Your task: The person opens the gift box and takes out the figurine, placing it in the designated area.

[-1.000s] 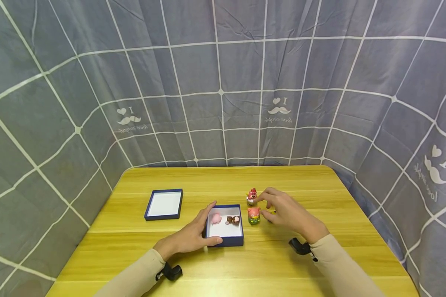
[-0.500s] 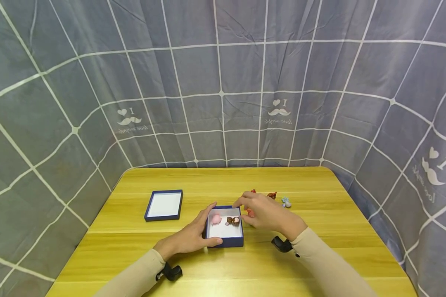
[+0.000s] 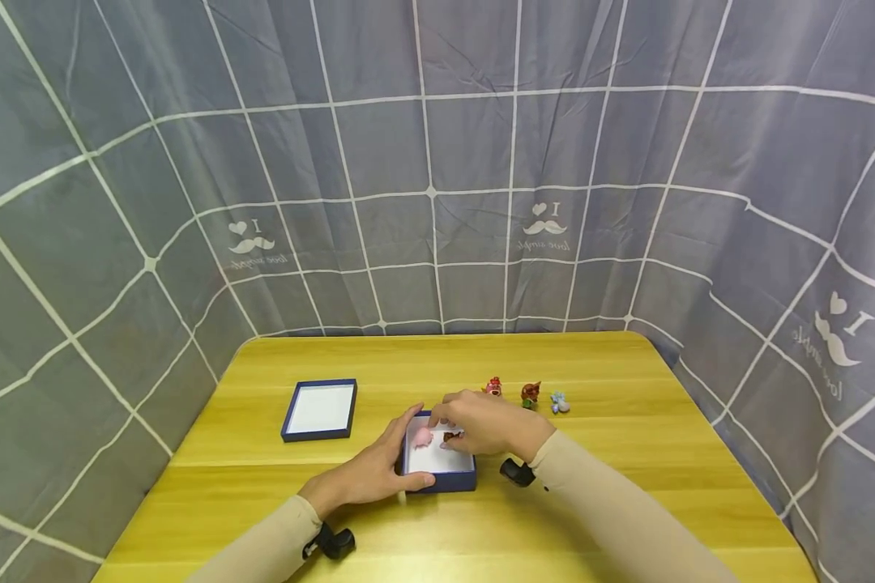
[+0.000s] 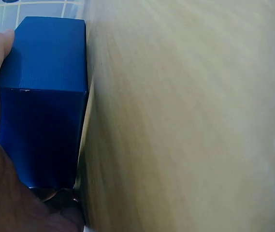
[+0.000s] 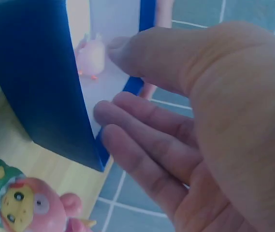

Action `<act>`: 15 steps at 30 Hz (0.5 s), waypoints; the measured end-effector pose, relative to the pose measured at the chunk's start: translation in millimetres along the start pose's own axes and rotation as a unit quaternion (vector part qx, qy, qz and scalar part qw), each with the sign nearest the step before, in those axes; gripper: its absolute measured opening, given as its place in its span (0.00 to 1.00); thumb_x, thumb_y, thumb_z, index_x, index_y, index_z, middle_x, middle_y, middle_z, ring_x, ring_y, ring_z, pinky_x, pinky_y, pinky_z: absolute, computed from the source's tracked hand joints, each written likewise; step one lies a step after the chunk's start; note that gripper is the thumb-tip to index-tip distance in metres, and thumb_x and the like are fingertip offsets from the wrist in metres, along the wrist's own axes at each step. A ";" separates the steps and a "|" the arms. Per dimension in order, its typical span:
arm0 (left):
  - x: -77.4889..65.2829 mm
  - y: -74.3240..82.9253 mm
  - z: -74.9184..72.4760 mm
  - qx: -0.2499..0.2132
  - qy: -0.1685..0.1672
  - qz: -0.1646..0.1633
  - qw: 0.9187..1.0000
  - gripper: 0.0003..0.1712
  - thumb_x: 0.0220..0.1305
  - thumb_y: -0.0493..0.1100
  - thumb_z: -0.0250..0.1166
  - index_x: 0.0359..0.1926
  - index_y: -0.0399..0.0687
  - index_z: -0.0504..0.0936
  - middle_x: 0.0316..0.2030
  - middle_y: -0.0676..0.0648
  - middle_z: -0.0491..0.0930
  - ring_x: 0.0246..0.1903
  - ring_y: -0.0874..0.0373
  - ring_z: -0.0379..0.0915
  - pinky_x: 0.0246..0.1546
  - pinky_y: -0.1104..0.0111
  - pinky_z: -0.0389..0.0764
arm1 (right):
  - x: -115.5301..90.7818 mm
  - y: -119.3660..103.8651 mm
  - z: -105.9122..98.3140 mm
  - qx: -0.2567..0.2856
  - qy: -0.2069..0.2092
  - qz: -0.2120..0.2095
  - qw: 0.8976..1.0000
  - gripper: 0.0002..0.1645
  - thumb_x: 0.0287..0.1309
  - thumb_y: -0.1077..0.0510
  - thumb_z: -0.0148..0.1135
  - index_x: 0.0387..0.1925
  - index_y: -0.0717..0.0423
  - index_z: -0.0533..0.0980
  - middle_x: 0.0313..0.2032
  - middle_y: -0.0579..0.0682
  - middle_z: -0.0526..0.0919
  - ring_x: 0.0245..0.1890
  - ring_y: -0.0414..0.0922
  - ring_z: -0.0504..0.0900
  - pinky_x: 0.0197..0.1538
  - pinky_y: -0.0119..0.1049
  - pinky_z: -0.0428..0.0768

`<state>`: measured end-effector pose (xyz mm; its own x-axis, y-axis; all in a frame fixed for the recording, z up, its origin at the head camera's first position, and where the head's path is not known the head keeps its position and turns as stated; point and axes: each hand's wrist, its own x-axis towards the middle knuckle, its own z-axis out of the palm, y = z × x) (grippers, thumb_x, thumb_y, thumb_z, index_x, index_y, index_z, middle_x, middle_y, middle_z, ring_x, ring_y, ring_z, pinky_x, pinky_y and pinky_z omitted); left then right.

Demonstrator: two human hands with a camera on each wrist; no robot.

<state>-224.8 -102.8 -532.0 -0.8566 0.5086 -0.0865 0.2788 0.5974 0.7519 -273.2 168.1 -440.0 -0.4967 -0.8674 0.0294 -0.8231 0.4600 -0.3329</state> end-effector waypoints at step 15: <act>11.9 -21.5 -17.2 0.003 -0.007 0.012 1.000 0.73 0.74 0.78 0.73 0.98 0.67 0.35 0.95 0.40 0.50 0.87 0.38 0.66 0.84 0.36 0.74 | 46.8 7.5 18.7 -0.006 -0.065 0.054 0.996 0.19 0.69 0.70 0.82 0.58 0.57 0.91 0.49 0.53 0.96 0.44 0.40 0.92 0.47 0.27 0.88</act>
<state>-248.4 -120.2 -538.0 -0.8434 0.5318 -0.0769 0.3025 0.5882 0.7500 -297.4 127.5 -458.7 -0.5429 -0.8299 -0.1288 -0.7710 0.5533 -0.3152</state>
